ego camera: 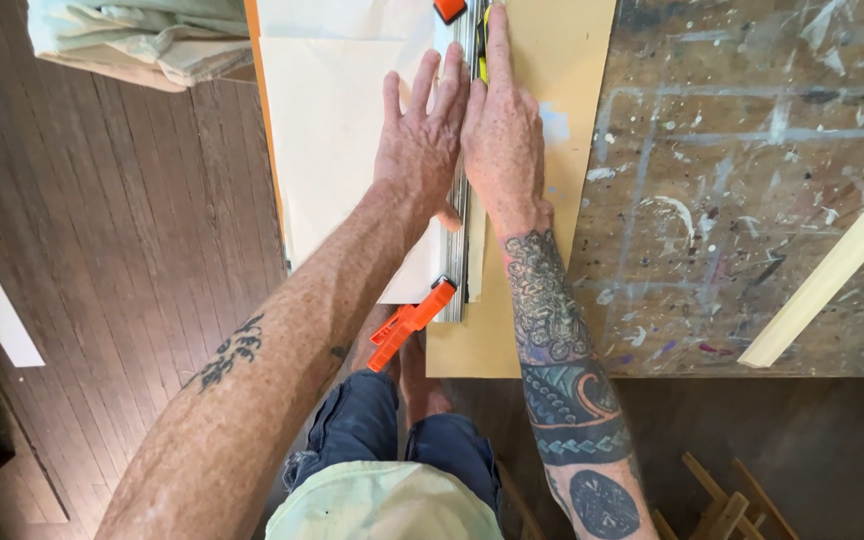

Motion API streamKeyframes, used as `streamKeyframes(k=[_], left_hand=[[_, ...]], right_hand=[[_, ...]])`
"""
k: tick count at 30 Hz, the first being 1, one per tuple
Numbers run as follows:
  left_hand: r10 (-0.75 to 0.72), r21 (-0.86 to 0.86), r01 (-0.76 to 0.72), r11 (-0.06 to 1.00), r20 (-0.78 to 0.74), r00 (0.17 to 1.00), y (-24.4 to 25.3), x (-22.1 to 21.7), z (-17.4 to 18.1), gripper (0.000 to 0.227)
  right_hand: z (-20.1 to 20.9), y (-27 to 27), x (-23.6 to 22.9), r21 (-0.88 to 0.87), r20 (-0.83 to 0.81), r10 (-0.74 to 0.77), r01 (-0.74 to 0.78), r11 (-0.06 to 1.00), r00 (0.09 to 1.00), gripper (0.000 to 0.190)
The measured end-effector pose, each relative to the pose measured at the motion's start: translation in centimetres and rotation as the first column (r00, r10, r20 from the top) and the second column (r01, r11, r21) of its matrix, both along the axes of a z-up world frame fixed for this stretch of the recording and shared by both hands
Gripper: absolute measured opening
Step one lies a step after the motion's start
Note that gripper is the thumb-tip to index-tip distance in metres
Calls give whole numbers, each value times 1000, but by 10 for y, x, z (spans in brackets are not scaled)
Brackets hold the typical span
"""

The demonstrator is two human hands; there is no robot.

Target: Using a utility knife and a straight edge guide to precisely cut paper prints on a workbench.

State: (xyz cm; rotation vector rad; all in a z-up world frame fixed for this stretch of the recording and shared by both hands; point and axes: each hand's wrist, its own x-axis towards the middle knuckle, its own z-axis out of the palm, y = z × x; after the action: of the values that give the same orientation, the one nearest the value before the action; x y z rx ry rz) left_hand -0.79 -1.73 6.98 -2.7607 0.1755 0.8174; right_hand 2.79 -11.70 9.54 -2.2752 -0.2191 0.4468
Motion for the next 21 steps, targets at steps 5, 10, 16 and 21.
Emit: streamKeyframes(k=[5,10,16,21], left_hand=[[4,-2,-4,1000,18,1000,0,-1,-5,180],[0,2,0,1000,-29,1000,1,3,-2,182],[5,-2,-5,1000,-34,999,4,6,-4,179],[-3,-9,4,1000,93,996,8,3,-21,161]], right_hand=[[-3,-5,-13,20,18,22,-22,1000,1000,61],[0,-10,-31,15,-17,30,-29,999,999,63],[9,-14,-51,-4,-23,18,-18,1000,1000,64],[17,-15,-68,-56,-162,-13,4,998,987,66]])
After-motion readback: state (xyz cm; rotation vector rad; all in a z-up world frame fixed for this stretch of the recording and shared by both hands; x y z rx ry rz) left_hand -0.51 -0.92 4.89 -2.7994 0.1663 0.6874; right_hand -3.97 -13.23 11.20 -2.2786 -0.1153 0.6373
